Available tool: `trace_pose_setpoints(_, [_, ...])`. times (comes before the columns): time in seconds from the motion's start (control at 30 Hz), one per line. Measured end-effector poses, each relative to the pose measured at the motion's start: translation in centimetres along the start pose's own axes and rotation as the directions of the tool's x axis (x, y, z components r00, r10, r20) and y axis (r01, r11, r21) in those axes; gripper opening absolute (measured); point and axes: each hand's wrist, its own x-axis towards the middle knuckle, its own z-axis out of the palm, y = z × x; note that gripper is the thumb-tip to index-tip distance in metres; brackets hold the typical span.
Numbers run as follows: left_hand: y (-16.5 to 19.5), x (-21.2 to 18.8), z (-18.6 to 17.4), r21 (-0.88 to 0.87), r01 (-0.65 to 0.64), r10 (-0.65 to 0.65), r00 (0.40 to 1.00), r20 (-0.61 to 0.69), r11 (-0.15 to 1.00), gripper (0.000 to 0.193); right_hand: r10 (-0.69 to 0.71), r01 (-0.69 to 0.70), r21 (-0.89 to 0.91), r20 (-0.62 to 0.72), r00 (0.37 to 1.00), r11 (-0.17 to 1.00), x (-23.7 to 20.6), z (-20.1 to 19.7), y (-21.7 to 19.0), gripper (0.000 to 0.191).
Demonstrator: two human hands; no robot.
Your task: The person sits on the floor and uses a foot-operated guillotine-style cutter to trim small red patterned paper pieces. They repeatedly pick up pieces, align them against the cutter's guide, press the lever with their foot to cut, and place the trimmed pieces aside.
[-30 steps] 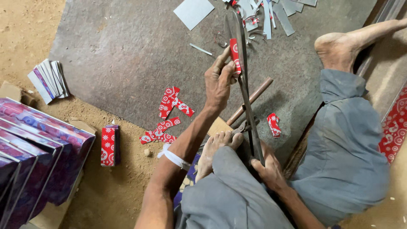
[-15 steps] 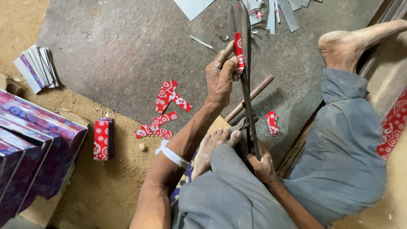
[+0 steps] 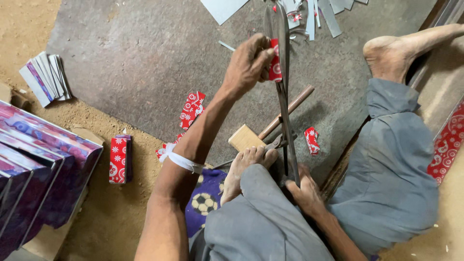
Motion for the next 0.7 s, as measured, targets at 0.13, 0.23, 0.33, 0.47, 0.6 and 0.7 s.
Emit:
trace_pose_setpoints(0.13, [-0.3, -1.5, 0.5, -0.397, 0.096, -0.069, 0.994, 0.081, 0.913, 0.015, -0.107, 0.108, 0.004, -0.061, 0.992, 0.994, -1.7, -0.7, -0.3, 0.059])
trace_pose_setpoints(0.23, [0.2, -2.0, 0.8, -0.518, 0.155, -0.123, 0.988, 0.096, 0.841, 0.016, 0.134, -0.124, 0.153, -0.059, 0.989, 0.98, -0.8, 0.6, 0.4, 0.055])
trace_pose_setpoints(0.33, [0.9, -2.3, 1.5, -0.556, 0.189, -0.189, 0.98, 0.058, 0.809, 0.018, 0.003, 0.011, 0.148, -0.092, 0.996, 0.989, -0.5, 1.2, 1.5, 0.051])
trace_pose_setpoints(0.47, [1.5, -3.0, 3.3, -0.605, 0.177, -0.262, 0.963, -0.055, 0.776, 0.02, 0.041, -0.029, 0.104, -0.107, 0.993, 0.994, -0.7, 1.4, 2.7, 0.056])
trace_pose_setpoints(0.6, [1.6, -3.1, 4.4, -0.676, 0.143, -0.301, 0.946, -0.122, 0.723, 0.021, -0.023, 0.037, 0.105, -0.132, 0.991, 0.994, -0.3, 1.6, 4.1, 0.058])
trace_pose_setpoints(0.7, [1.7, -3.1, 4.9, -0.711, 0.142, -0.338, 0.93, -0.142, 0.689, 0.021, 0.024, -0.006, 0.13, -0.137, 0.99, 0.991, 0.3, 2.3, 5.1, 0.062])
